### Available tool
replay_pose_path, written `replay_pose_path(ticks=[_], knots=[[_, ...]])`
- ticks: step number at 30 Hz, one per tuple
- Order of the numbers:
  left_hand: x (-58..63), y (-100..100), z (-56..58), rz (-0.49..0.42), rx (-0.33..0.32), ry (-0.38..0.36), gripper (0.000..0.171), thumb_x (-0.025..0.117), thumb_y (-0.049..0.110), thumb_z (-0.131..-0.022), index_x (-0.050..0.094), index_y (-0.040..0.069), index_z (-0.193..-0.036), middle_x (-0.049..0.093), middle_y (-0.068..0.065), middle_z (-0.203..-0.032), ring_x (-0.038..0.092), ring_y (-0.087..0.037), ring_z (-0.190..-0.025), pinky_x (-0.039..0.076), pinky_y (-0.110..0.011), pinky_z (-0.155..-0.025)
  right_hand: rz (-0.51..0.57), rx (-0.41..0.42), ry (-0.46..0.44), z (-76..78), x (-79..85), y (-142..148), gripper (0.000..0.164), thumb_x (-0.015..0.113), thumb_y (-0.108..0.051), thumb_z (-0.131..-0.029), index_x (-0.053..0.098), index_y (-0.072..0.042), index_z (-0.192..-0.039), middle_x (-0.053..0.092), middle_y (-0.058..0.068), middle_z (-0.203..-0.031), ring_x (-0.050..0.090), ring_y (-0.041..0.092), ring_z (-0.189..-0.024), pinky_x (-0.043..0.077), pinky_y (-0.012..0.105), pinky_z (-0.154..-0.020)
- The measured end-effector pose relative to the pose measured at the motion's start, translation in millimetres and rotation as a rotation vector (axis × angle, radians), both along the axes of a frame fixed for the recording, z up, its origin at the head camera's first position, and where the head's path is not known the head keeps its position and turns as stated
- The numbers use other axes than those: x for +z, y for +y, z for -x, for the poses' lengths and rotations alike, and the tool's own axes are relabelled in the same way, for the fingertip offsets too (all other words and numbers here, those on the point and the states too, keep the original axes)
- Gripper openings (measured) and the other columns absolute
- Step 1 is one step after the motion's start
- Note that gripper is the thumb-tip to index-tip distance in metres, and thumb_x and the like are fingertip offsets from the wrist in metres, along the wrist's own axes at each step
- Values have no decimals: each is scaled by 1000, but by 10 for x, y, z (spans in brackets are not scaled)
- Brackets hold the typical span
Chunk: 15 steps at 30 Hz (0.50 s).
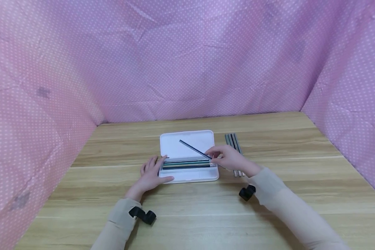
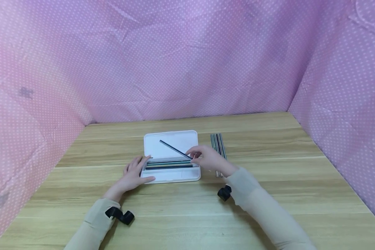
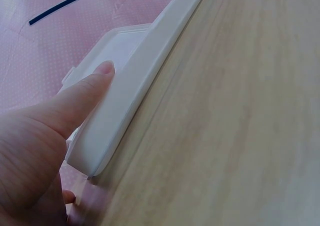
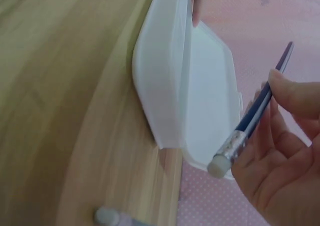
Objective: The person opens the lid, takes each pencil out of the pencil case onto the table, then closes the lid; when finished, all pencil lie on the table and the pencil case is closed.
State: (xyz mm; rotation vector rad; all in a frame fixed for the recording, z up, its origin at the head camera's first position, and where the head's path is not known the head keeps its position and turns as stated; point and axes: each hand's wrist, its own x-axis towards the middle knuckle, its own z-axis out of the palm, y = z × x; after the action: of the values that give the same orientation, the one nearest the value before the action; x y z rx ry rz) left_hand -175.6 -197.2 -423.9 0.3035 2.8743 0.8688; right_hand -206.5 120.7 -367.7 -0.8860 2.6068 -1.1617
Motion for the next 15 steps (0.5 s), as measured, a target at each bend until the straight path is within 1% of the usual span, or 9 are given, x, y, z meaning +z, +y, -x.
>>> replay_pose_path(ticks=[2, 7, 10, 13, 15], knots=[[0, 1, -6, -8, -1, 6, 94, 67, 63, -75, 28, 20, -149, 16, -28, -151, 8, -49, -137, 0, -63, -105, 11, -55, 2, -2, -22, 61, 27, 66, -3, -86, 66, -3, -114, 66, 7, -92, 61, 20, -88, 48, 26, -70], [-7, 5, 13, 13, 10, -33, 92, 69, 56, -78, 24, 22, -150, 12, -25, -154, 5, -47, -140, -1, -62, -107, 48, -172, -44, 12, -64, 231, 28, 65, -2, -86, 66, 0, -114, 65, 11, -94, 58, 20, -87, 47, 27, -73], [-2, 2, 23, 29, 12, -47, 91, 70, 54, -79, 24, 22, -151, 11, -25, -154, 4, -47, -140, -1, -62, -107, 59, -228, -99, 9, -72, 338, 30, 64, -3, -87, 63, 1, -117, 64, 14, -99, 57, 21, -90, 48, 29, -77], [9, 5, 24, 28, 11, -50, 91, 70, 53, -79, 23, 22, -151, 11, -25, -154, 4, -47, -140, -2, -63, -107, 65, -262, -172, -5, -73, 434, 33, 62, -6, -90, 59, 2, -121, 62, 16, -107, 56, 23, -96, 48, 29, -80], [11, 5, 22, 24, 9, -49, 91, 70, 53, -79, 24, 21, -151, 11, -26, -154, 4, -48, -139, -2, -63, -106, 71, -278, -217, -12, -84, 488, 34, 60, -7, -91, 57, 1, -124, 61, 16, -109, 55, 22, -96, 49, 29, -79]])
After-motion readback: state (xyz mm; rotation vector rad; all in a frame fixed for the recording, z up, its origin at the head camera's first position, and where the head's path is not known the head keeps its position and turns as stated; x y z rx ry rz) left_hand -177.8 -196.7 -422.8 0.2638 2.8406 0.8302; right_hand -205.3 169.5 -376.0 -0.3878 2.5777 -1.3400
